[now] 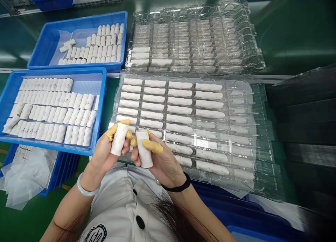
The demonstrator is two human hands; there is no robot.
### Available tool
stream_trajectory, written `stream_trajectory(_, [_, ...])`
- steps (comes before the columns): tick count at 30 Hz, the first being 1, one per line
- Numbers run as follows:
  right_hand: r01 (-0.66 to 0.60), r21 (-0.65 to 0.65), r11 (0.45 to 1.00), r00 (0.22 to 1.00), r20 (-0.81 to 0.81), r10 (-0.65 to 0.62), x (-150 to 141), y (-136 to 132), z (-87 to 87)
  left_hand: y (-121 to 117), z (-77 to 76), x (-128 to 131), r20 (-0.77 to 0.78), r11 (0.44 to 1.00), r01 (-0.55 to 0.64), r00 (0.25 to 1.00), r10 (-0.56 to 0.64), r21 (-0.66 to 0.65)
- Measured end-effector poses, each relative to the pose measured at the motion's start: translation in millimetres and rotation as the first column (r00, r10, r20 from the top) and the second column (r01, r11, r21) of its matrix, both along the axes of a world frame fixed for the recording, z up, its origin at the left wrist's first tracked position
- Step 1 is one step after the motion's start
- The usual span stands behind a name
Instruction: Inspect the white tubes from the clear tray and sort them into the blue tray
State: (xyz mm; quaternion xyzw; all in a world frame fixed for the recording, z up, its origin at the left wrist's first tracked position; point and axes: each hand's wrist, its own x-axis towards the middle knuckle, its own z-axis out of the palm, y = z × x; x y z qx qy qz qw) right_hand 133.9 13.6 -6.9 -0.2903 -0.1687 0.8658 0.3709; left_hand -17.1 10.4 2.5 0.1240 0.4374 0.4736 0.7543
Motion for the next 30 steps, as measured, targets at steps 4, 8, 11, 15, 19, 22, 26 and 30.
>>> stream_trajectory(4, [0.074,-0.034,0.997,0.997,0.011,-0.074,-1.2,1.0,1.1,1.3,1.3,2.6,0.047,0.998,-0.045,0.998,0.047,-0.051])
stream_trajectory(8, [0.129,-0.180,0.975,0.992,0.009,-0.129,-1.1,2.5,1.8,-0.5,0.2,2.6,0.058,0.995,-0.058,0.996,0.062,-0.076])
stream_trajectory(11, [0.100,-0.254,0.962,0.993,-0.037,-0.113,-0.4,4.0,2.3,-1.7,-2.7,1.7,-0.005,0.994,-0.089,0.996,0.088,-0.056])
stream_trajectory(15, [0.096,-0.256,0.962,0.988,-0.095,-0.124,-1.4,4.8,1.7,-2.4,-5.1,1.4,-0.086,0.990,-0.136,0.987,0.133,-0.032])
stream_trajectory(19, [0.106,-0.176,0.979,0.989,-0.082,-0.122,-2.0,2.8,-2.3,-3.1,-4.0,1.8,-0.052,0.990,-0.123,0.991,0.119,-0.072])
stream_trajectory(22, [0.126,-0.110,0.986,0.991,-0.036,-0.131,-0.5,0.1,-4.7,-4.1,-3.6,1.4,-0.020,0.995,-0.093,0.995,0.093,-0.023])
stream_trajectory(26, [0.114,-0.084,0.990,0.993,-0.030,-0.117,1.5,-0.5,-2.5,-5.0,-4.1,1.2,-0.026,0.998,-0.059,0.998,0.059,-0.004])
stream_trajectory(30, [0.085,-0.152,0.985,0.995,-0.045,-0.093,1.8,2.6,3.5,-4.4,-2.8,2.5,-0.016,0.996,-0.071,0.997,0.070,-0.059])
